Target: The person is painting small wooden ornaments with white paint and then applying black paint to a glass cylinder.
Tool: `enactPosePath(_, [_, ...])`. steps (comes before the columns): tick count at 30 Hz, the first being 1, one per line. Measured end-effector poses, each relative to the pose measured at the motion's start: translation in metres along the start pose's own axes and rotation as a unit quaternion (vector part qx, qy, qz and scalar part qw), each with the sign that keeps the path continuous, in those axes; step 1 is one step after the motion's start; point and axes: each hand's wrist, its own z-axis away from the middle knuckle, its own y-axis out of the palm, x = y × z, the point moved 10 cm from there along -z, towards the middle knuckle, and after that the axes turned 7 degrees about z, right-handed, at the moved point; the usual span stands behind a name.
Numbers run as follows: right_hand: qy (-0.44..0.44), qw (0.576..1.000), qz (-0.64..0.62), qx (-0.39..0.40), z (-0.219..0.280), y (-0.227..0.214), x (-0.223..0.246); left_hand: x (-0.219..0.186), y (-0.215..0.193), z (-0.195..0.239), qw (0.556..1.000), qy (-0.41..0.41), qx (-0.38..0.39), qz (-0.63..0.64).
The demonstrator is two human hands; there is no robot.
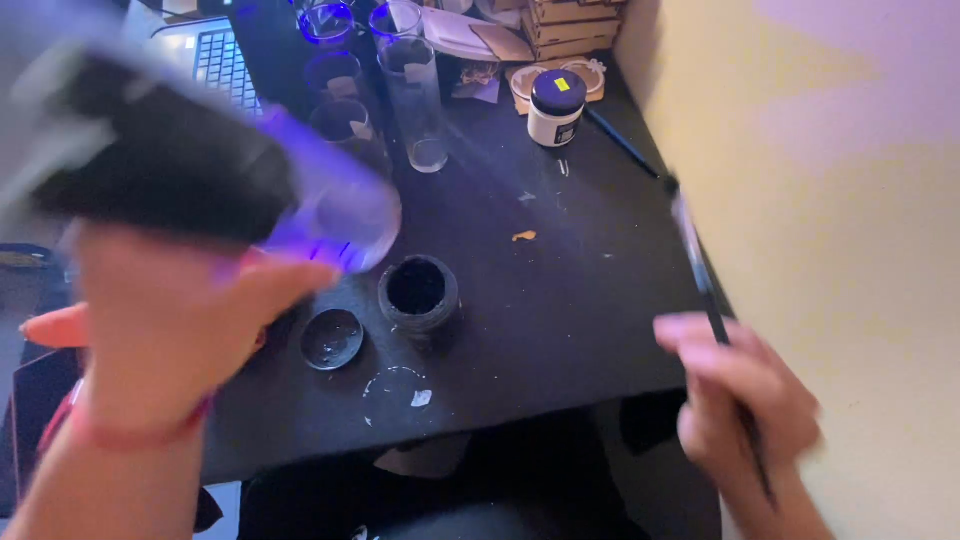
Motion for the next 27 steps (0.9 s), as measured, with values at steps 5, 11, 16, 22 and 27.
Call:
enactPosePath(5, [-0.066,0.997,0.026,-0.042,-0.037,0.051,-0.044,0.001,0.085,-0.080,0.953,-0.070,0.115,0.273])
enactPosePath(11, [-0.108,0.988,0.103,-0.034,-0.107,0.128,-0.105,0.044,0.181,-0.082,0.913,-0.096,0.154,0.365])
enactPosePath(16, [-0.042,0.985,0.160,0.044,-0.161,0.206,-0.187,0.081,0.236,-0.075,0.870,-0.208,0.208,0.397])
enactPosePath(22, [0.071,0.984,0.143,0.074,-0.171,0.249,-0.227,0.121,0.277,-0.075,0.870,-0.278,0.204,0.353])
enactPosePath(27, [0.070,0.983,0.168,0.020,-0.161,0.254,-0.251,0.120,0.291,-0.085,0.898,-0.310,0.181,0.254])
